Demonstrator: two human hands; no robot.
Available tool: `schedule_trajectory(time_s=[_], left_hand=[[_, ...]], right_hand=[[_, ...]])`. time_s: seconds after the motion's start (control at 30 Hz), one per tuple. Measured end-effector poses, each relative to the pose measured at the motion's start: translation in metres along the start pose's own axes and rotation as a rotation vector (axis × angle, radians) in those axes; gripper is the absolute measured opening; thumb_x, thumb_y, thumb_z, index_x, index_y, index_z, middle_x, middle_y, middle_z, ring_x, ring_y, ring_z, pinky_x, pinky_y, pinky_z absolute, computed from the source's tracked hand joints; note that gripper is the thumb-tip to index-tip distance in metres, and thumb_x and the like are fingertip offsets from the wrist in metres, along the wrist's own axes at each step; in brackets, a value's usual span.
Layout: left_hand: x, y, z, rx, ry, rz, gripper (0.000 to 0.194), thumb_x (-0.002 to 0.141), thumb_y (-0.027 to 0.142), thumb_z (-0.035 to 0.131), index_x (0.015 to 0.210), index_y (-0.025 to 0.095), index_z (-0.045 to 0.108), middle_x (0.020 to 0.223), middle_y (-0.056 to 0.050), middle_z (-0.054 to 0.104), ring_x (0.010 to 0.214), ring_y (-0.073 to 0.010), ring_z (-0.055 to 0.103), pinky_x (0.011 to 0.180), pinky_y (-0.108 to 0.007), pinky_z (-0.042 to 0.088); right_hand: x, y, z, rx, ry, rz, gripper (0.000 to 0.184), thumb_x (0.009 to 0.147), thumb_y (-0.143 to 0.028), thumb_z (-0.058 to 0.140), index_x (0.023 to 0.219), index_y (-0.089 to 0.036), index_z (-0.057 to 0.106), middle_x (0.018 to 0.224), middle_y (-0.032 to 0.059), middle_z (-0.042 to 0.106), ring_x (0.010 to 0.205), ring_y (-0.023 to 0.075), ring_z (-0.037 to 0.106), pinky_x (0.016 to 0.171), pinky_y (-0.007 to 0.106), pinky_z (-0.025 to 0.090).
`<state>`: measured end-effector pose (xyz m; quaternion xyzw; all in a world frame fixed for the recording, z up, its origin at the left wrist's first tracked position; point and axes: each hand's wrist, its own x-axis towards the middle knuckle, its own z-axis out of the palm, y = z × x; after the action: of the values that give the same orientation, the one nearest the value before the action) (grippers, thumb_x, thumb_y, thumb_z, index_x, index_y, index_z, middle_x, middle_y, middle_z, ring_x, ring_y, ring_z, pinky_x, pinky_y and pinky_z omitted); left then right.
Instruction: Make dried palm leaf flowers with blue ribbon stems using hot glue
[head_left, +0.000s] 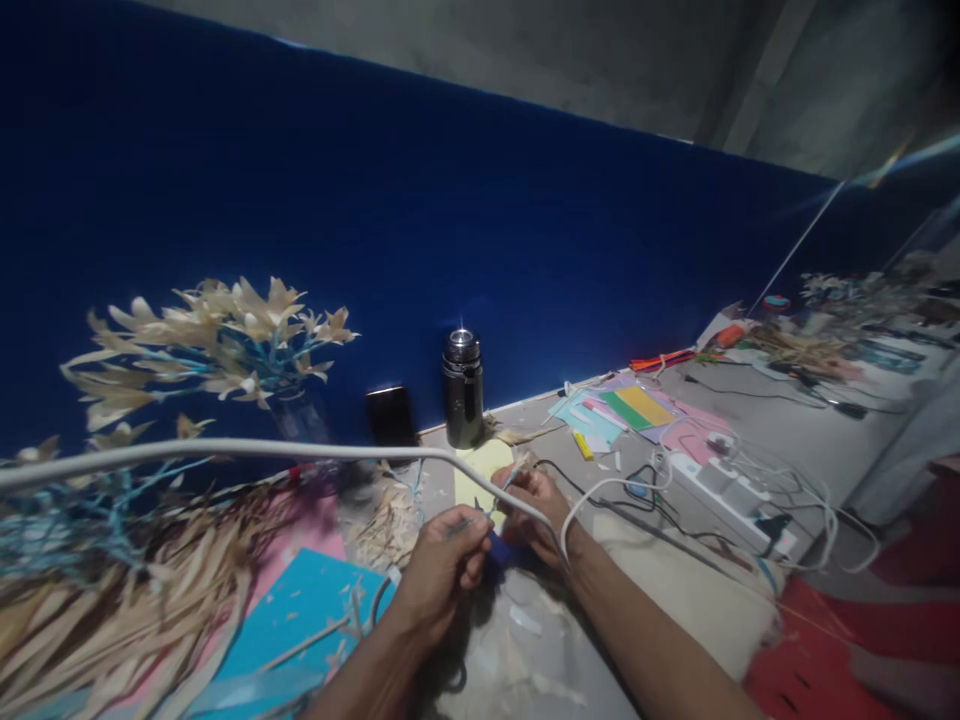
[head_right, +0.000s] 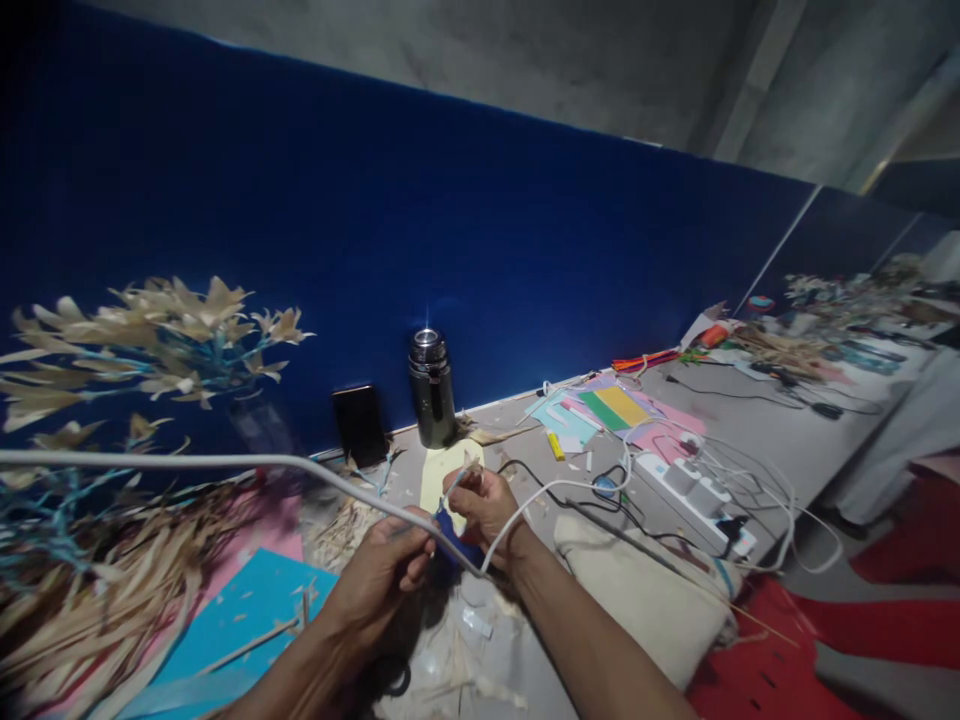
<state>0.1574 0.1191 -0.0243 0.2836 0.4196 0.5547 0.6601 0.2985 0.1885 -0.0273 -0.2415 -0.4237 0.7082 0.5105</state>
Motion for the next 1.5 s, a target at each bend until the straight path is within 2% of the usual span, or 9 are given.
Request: schedule_trajectory(time_s=[0.17, 0.33, 0.53, 0.73, 0.93, 1.07, 1.23, 1.37, 1.5], left_hand=[[0.001, -0.003, -0.001, -0.04, -0.007, -0.054, 0.034, 0.066, 0.034, 0.089, 0.071, 0.013, 0.063, 0.056, 0.003, 0.057, 0.04, -0.002, 0.038, 0.039, -0.014, 0.026], [0.002, -0.004, -0.001, -0.184, -0.095, -0.18, 0.031, 0.066, 0.024, 0.087, 0.07, 0.013, 0.058, 0.06, 0.002, 0.057, 0.041, -0.0012, 0.035, 0.037, -0.013, 0.024], [0.002, -0.004, -0.001, -0.154, -0.05, -0.075, 0.036, 0.066, 0.028, 0.089, 0.071, 0.015, 0.056, 0.058, 0.004, 0.055, 0.041, -0.0011, 0.034, 0.038, -0.013, 0.021], [0.003, -0.007, -0.001, -0.142, -0.038, -0.091, 0.035, 0.064, 0.03, 0.09, 0.073, 0.014, 0.06, 0.059, 0.004, 0.057, 0.042, -0.0013, 0.036, 0.039, -0.013, 0.024], [0.001, -0.005, 0.0, -0.206, -0.125, -0.213, 0.03, 0.069, 0.023, 0.085, 0.07, 0.014, 0.057, 0.058, 0.003, 0.055, 0.042, -0.0013, 0.034, 0.038, -0.013, 0.023], [0.001, -0.006, 0.002, -0.154, -0.061, -0.067, 0.036, 0.066, 0.028, 0.088, 0.071, 0.016, 0.055, 0.056, 0.005, 0.054, 0.041, -0.0016, 0.033, 0.038, -0.014, 0.023], [0.002, -0.011, 0.0, -0.002, 0.06, 0.058, 0.038, 0.064, 0.039, 0.089, 0.071, 0.015, 0.06, 0.052, 0.005, 0.054, 0.04, -0.003, 0.036, 0.039, -0.015, 0.022], [0.005, -0.014, -0.003, -0.036, 0.047, 0.008, 0.037, 0.063, 0.037, 0.089, 0.069, 0.015, 0.06, 0.054, 0.005, 0.055, 0.04, -0.0028, 0.036, 0.038, -0.016, 0.023], [0.008, -0.013, -0.004, -0.132, -0.024, -0.078, 0.037, 0.06, 0.032, 0.091, 0.067, 0.014, 0.06, 0.057, 0.004, 0.055, 0.041, -0.0018, 0.034, 0.038, -0.015, 0.024]], right_hand=[[0.0, 0.001, 0.003, 0.076, 0.043, 0.041, 0.037, 0.056, -0.035, 0.096, 0.069, -0.015, 0.068, 0.069, -0.0022, 0.056, 0.057, 0.008, 0.042, 0.052, 0.022, 0.035], [-0.003, 0.003, 0.001, 0.242, -0.08, 0.121, 0.039, 0.06, -0.041, 0.095, 0.069, -0.017, 0.066, 0.075, -0.0025, 0.056, 0.059, 0.0098, 0.048, 0.052, 0.022, 0.042], [-0.002, 0.005, -0.004, 0.102, -0.055, 0.106, 0.047, 0.056, -0.04, 0.098, 0.09, -0.018, 0.074, 0.083, 0.0019, 0.064, 0.065, 0.0118, 0.053, 0.058, 0.023, 0.046], [0.001, 0.006, -0.001, 0.043, 0.093, -0.056, 0.039, 0.054, -0.042, 0.098, 0.068, -0.018, 0.07, 0.073, -0.0004, 0.057, 0.064, 0.0108, 0.047, 0.058, 0.022, 0.043], [0.0, 0.002, -0.003, 0.268, -0.033, 0.054, 0.036, 0.059, -0.036, 0.097, 0.07, -0.019, 0.067, 0.085, 0.0011, 0.061, 0.067, 0.0124, 0.053, 0.062, 0.026, 0.049], [-0.001, -0.001, -0.005, 0.247, -0.061, 0.062, 0.039, 0.061, -0.041, 0.095, 0.085, -0.019, 0.074, 0.098, 0.007, 0.067, 0.079, 0.0168, 0.059, 0.069, 0.029, 0.052], [0.002, 0.0, -0.005, 0.066, 0.013, 0.017, 0.045, 0.056, -0.042, 0.096, 0.088, -0.017, 0.077, 0.085, 0.0047, 0.066, 0.069, 0.0133, 0.054, 0.064, 0.025, 0.045], [0.005, 0.004, -0.007, 0.009, 0.114, -0.035, 0.035, 0.056, -0.038, 0.096, 0.073, -0.017, 0.075, 0.088, 0.0042, 0.067, 0.068, 0.0114, 0.051, 0.063, 0.024, 0.043], [0.007, 0.007, -0.012, 0.093, 0.047, -0.008, 0.035, 0.057, -0.041, 0.097, 0.069, -0.018, 0.074, 0.101, 0.0065, 0.069, 0.066, 0.0098, 0.052, 0.061, 0.024, 0.046]])
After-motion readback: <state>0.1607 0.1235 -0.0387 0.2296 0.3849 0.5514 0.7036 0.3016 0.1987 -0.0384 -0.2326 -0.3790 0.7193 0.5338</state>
